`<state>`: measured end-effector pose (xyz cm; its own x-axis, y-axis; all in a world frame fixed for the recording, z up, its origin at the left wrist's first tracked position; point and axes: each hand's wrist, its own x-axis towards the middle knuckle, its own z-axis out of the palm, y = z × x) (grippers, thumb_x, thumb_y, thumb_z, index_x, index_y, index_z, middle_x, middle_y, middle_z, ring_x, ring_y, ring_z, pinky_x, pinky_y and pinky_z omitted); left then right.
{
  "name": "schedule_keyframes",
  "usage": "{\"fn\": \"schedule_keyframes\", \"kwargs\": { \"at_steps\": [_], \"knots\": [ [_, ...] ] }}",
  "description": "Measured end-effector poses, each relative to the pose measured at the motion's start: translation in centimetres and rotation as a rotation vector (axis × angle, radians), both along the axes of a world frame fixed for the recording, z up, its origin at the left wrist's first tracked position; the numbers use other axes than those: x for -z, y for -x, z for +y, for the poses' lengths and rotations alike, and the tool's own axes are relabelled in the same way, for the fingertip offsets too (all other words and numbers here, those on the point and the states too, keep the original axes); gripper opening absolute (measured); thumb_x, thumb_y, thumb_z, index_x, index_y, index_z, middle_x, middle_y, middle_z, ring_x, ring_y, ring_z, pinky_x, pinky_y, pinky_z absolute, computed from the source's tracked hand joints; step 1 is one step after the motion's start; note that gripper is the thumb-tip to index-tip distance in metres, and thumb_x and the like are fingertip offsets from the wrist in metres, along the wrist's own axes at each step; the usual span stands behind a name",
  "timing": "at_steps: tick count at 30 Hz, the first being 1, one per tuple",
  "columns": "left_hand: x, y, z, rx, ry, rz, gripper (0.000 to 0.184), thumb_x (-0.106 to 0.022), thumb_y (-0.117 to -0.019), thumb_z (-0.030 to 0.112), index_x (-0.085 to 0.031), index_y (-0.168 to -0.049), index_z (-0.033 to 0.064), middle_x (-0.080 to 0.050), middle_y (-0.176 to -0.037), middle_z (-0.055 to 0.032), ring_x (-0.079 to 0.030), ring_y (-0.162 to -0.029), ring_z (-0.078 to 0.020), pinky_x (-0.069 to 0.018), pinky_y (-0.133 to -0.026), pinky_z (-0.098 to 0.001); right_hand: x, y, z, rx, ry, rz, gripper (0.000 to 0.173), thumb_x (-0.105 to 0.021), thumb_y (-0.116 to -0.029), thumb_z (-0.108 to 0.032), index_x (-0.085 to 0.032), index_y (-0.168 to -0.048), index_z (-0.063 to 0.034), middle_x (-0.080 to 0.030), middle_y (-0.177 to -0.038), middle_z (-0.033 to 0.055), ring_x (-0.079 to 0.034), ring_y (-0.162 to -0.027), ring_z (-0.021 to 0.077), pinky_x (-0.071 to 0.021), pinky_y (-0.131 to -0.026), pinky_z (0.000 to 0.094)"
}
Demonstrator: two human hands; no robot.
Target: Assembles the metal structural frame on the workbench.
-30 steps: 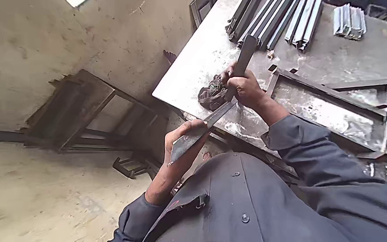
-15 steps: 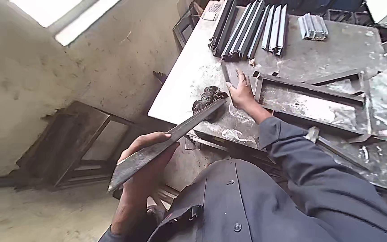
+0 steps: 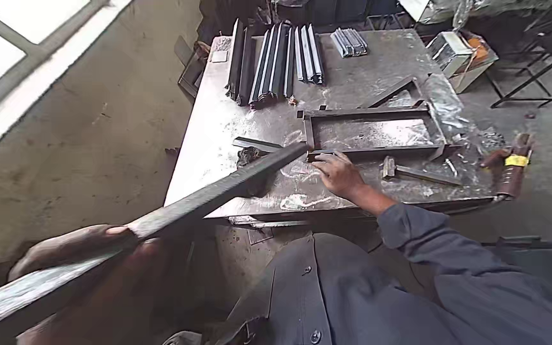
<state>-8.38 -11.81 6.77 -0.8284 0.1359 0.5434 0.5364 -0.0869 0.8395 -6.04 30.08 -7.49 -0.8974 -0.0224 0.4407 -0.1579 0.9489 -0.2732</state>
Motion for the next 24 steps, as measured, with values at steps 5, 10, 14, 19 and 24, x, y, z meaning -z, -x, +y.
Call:
{"fn": "schedule_keyframes", "kwargs": {
  "at_steps": [5,10,14,19,24],
  "knots": [
    [-3.7,2.0,6.3,0.018,-0.08,-0.049,0.024,-0.071,-0.0926,0.007,-0.059,-0.113,0.0043,-0.069,-0.104,-0.008,-0.072,-0.094,-0.025,-0.0632,-0.087,-0.0482,-9.9,-3.6,2.5,-0.085,0.003,0.454,0.035,-0.061,-0.1003,-0.031,-0.068,-0.126,-0.0096,-0.068,-0.126,0.0133,-0.06,-0.125,0.0294,-0.0436,-0.11,0.0503],
    [-7.5,1.9,23.0,0.214,-0.043,-0.187,0.013,-0.064,-0.0967,0.014,-0.06,-0.108,0.011,-0.072,-0.094,-0.0015,-0.074,-0.082,-0.018,-0.0658,-0.075,-0.0379,-13.9,-4.0,5.9,-0.246,-0.15,0.458,0.039,-0.064,-0.1006,-0.028,-0.067,-0.136,-0.0115,-0.07,-0.088,0.0079,-0.067,-0.078,0.0222,-0.0544,-0.066,0.0363],
    [-6.7,4.8,34.0,0.501,0.061,-0.261,0.045,-0.047,-0.1099,0.034,-0.043,-0.15,0.0139,-0.073,-0.113,-0.0093,-0.076,-0.096,-0.0264,-0.0662,-0.086,-0.0459,-12.1,-7.2,15.7,0.067,0.033,0.19,0.037,-0.054,-0.1024,-0.018,-0.063,-0.137,-0.0076,-0.072,-0.102,0.0138,-0.071,-0.08,0.0275,-0.0594,-0.064,0.0445],
    [3.7,5.1,44.8,0.49,0.941,0.0,0.058,-0.075,-0.0941,0.04,-0.059,-0.141,0.0097,-0.072,-0.123,-0.0093,-0.069,-0.113,-0.0218,-0.0551,-0.102,-0.049,-10.2,-8.9,28.8,0.566,0.472,-0.322,0.052,-0.04,-0.1095,-0.047,-0.064,-0.115,-0.001,-0.066,-0.093,0.0228,-0.068,-0.082,0.0402,-0.0541,-0.071,0.0604],
    [9.6,4.3,48.0,0.565,1.352,-0.047,0.06,-0.064,-0.0985,0.052,-0.061,-0.143,0.0114,-0.063,-0.14,-0.0149,-0.062,-0.127,-0.0325,-0.0472,-0.109,-0.0564,-5.4,-3.2,39.9,0.751,0.415,-0.541,0.047,-0.04,-0.1108,-0.034,-0.066,-0.106,0.0045,-0.068,-0.105,0.0282,-0.066,-0.106,0.0444,-0.0495,-0.089,0.0637]
  ]
}}
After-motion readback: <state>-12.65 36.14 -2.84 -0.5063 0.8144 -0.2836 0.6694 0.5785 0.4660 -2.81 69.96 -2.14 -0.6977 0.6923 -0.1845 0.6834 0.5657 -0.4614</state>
